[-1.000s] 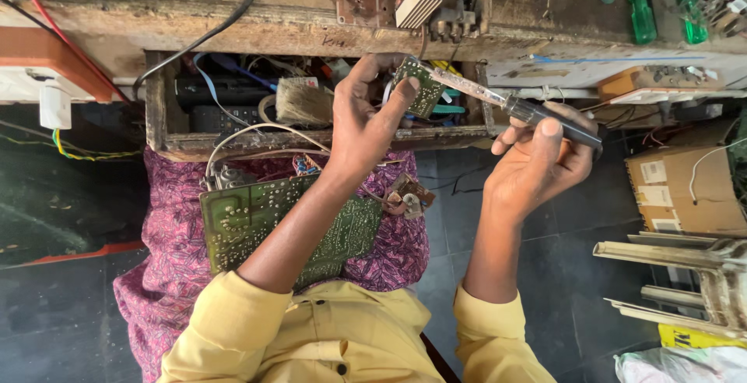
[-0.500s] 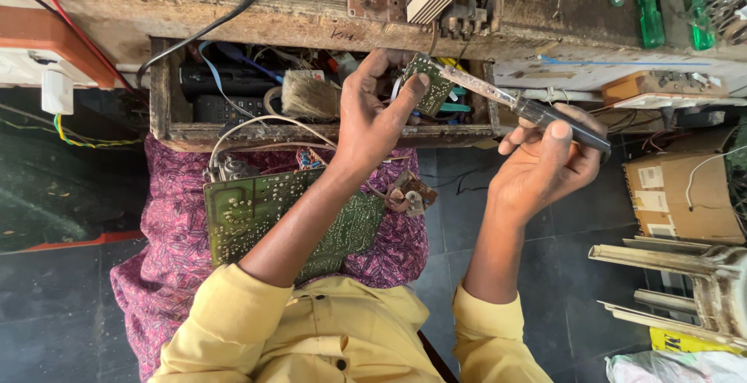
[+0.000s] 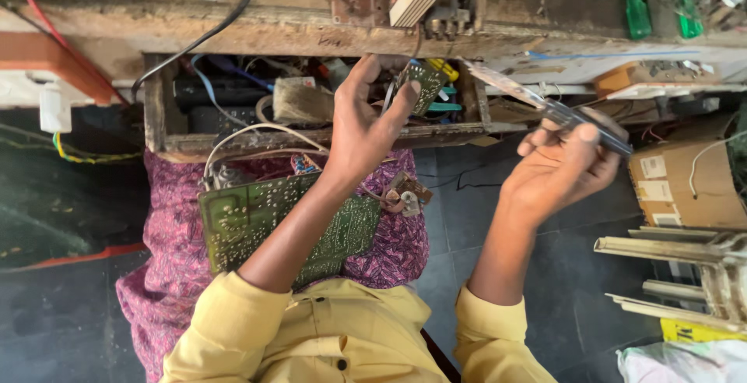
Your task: The person holds a green circuit board on their lap and solders components onto it using a soldering iron, feeding solder wire from a spool with the other hand. They occasionally reach to the cluttered workbench to reposition the board or adjust the iron before resuming soldering joints across the board.
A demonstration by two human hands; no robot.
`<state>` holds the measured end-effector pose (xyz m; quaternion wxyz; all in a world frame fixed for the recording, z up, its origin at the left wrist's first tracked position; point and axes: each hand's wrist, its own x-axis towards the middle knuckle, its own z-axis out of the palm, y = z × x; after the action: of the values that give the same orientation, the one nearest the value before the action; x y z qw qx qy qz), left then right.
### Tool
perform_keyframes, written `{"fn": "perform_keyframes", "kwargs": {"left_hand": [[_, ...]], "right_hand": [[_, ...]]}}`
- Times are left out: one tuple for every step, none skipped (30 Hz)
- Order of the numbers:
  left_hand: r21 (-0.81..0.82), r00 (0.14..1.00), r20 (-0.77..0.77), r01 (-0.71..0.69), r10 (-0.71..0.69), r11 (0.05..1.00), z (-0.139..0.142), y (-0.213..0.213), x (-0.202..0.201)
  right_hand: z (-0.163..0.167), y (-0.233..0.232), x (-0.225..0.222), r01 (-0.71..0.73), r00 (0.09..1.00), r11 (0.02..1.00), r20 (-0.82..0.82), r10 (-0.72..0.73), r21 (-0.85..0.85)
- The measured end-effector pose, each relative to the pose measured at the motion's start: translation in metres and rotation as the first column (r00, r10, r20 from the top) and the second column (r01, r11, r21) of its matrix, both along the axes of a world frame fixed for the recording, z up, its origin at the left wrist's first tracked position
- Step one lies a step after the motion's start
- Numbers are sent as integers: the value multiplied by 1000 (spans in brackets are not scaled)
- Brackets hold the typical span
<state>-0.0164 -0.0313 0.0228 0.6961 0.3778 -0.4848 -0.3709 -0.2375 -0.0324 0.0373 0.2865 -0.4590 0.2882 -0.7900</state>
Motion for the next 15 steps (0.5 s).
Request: {"fn": "perform_keyframes", "kwargs": {"left_hand": [[-28, 988, 153, -32, 36, 999, 4, 3, 2], [-61, 951, 299, -61, 77, 996, 9, 6, 3], [-97, 892, 436, -86, 120, 992, 13, 9, 5], [-72, 870, 487, -41, 71, 997, 17, 11, 5], [-45, 842, 538, -2, 26, 999, 19, 15, 5], [-11, 809, 588, 25, -14, 1000, 21, 18, 6], [-45, 776, 631, 36, 1, 998, 23, 23, 6], [-78, 736, 676, 35, 27, 996, 24, 27, 7], [-103, 692, 720, 31, 54, 994, 25, 31, 10], [-93, 661, 747, 4, 67, 996, 27, 34, 14], [-87, 631, 772, -14, 77, 996, 29, 35, 21], [-82, 603, 794, -28, 82, 996, 32, 35, 30], [-143, 604, 780, -89, 167, 986, 35, 33, 43], [-208, 600, 759, -144, 252, 967, 38, 28, 61], [-287, 549, 754, -220, 362, 932, 42, 18, 81]], "right_hand": [[-3, -1, -10, 12, 999, 1000, 44, -12, -5], [-6, -2, -23, 24, 996, 1000, 87, -24, -8], [-11, -2, -37, 25, 992, 1000, 124, -24, -2], [-17, -3, -52, 22, 987, 1000, 161, -23, 6], [-24, -5, -68, 15, 980, 1000, 201, -17, 14], [-31, -5, -86, 6, 968, 1000, 252, -10, 20], [-40, -5, -103, -16, 952, 1000, 307, 8, 26], [-48, -8, -120, -62, 954, 998, 296, 52, 22], [-56, -11, -136, -107, 954, 994, 285, 97, 20], [-64, -12, -153, -158, 968, 987, 202, 152, 13], [-70, -14, -168, -184, 957, 983, 231, 175, 15], [-77, -17, -179, -204, 947, 979, 258, 193, 16], [-85, -17, -186, -224, 934, 975, 286, 213, 5], [-90, -18, -192, -244, 921, 970, 313, 233, -7], [-95, -18, -195, -267, 902, 963, 344, 263, -36]]}}
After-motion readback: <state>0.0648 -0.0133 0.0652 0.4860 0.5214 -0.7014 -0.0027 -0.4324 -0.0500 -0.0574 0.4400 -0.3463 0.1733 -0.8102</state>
